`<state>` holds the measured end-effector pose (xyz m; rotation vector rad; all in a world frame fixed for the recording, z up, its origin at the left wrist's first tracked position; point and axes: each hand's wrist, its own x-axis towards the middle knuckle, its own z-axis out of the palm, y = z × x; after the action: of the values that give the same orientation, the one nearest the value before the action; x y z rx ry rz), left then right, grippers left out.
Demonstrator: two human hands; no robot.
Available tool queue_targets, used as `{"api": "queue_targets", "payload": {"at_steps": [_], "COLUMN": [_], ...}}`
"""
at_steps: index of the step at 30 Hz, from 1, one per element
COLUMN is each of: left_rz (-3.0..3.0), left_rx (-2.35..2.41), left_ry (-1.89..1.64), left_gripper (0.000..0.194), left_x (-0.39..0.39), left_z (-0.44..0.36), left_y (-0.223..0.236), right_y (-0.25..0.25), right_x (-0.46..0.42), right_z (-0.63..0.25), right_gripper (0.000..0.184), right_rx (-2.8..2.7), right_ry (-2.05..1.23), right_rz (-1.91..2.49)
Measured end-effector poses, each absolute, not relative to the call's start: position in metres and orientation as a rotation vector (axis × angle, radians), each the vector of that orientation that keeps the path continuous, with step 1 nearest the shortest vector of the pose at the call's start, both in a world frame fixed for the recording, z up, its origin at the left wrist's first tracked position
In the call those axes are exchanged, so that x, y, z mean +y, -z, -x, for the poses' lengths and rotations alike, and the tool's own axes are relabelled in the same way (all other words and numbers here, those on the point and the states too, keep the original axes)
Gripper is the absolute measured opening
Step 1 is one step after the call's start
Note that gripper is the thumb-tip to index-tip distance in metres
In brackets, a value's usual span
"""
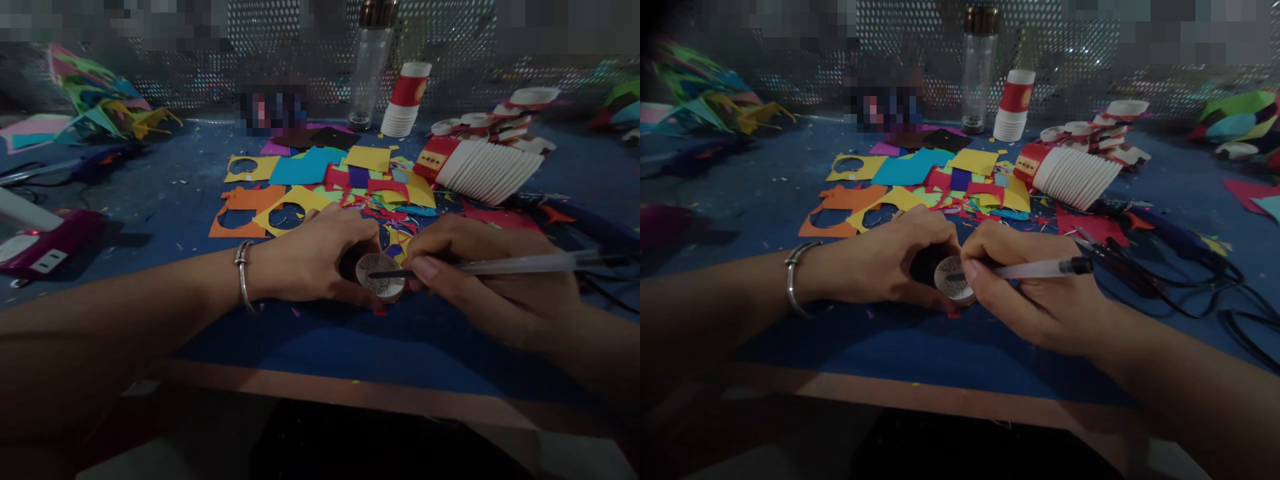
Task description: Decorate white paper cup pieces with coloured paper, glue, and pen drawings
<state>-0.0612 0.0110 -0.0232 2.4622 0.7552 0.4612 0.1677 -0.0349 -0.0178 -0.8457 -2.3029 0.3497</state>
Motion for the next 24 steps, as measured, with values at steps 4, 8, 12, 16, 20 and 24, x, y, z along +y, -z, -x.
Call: {"api": "queue_targets", "payload": {"at_steps": [4,8,12,16,20,24], "left_rz": [-2.460,-2.468,-2.477,-2.483,-2.482,-2.482], "left_rx": [0.772,0.789,0.789,0.802,0.830,0.832], "left_ry": [-0.453,-0.436,-0.406,-0.389,-0.377,-0.387], "left_gripper": [0.047,0.047,0.050,0.052,0.050,0.049], "left_x": [0.0109,0.0106,0.0110,0.0109,0.0096,0.0091], "left_z": [0.0607,0.0603,0.0605,0.0603,0.0596,0.0593], "left_y": [0.0227,0.0225,0.0227,0.0221,0.0208,0.0205], "right_y": [0.0177,0.0162,0.0130,0.0126,0.0158,0.0125], "right_x": [-0.0338,-0.0330,-0.0323,-0.0319,-0.0320,-0.0338], "right_z": [-0.1692,-0.1703,-0.1689,-0.1683,-0.1700,-0.1680], "right_gripper": [0.014,0.014,0.017,0.019,0.017,0.019], "right_rx": [-2.299,-2.263,-2.257,-2.248,-2.231,-2.242], "right_ry": [-0.361,-0.370,-0.401,-0.388,-0.322,-0.255], "right_rz": [0.863,0.920,0.952,0.960,0.923,0.918]}}
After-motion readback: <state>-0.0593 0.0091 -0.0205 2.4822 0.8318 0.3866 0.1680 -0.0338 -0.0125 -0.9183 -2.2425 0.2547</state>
